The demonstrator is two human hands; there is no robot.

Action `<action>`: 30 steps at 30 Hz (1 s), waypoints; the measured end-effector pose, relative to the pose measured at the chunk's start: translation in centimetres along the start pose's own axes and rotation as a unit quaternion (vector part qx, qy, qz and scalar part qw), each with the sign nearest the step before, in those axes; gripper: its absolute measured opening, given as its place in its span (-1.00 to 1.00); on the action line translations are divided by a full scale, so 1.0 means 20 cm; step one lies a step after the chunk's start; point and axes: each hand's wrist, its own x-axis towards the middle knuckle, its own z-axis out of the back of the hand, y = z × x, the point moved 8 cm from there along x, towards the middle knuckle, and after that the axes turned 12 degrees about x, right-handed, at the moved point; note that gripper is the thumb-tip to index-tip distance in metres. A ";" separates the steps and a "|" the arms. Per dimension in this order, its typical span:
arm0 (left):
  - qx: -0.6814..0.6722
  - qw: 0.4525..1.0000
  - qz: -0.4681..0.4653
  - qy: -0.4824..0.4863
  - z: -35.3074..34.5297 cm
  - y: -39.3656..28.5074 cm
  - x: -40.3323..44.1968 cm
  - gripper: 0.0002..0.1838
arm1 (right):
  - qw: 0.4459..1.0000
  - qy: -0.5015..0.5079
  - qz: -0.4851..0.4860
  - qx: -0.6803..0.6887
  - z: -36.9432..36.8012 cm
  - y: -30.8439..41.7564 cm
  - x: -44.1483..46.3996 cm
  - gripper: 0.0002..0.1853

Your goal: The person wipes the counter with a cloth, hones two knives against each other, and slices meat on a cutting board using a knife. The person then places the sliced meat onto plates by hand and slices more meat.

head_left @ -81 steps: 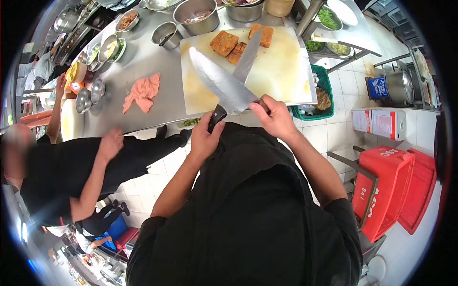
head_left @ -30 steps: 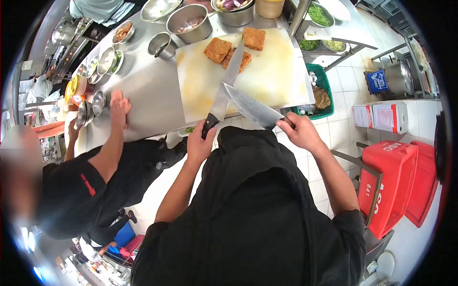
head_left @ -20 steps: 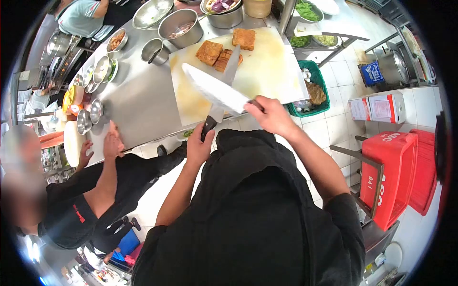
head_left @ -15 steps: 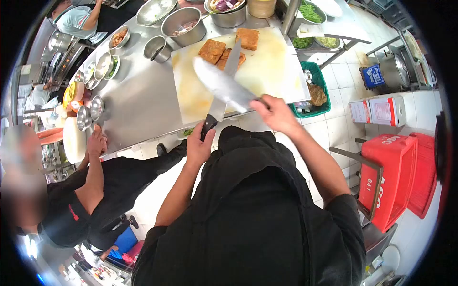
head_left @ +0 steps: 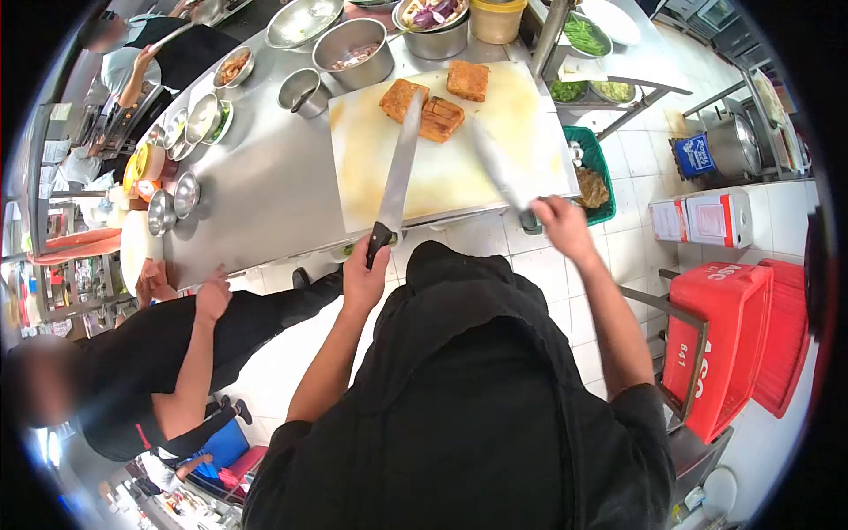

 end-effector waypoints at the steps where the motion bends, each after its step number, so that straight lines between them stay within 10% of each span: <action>1: 0.006 1.000 -0.001 -0.001 0.01 0.00 0.00 -0.57 | 0.998 0.000 -0.064 -0.021 0.10 -0.03 -0.03 -0.59; 7: 0.010 1.000 0.016 0.023 -0.06 -0.10 0.02 -0.59 | 0.990 0.010 0.069 0.125 0.02 0.56 -0.16 -0.74; 12: -0.029 0.998 0.032 0.051 -0.11 -0.16 0.04 -0.57 | 0.985 -0.006 0.171 -0.017 -0.14 0.83 -0.23 -0.59; 24: -0.072 0.997 -0.002 0.023 -0.10 -0.27 0.04 -0.59 | 0.961 0.005 0.258 -0.102 -0.32 0.78 -0.15 -0.50; 30: -0.068 0.997 0.020 -0.008 -0.05 -0.12 0.03 -0.62 | 0.991 -0.060 0.061 -0.100 -0.02 0.20 -0.10 -0.52</action>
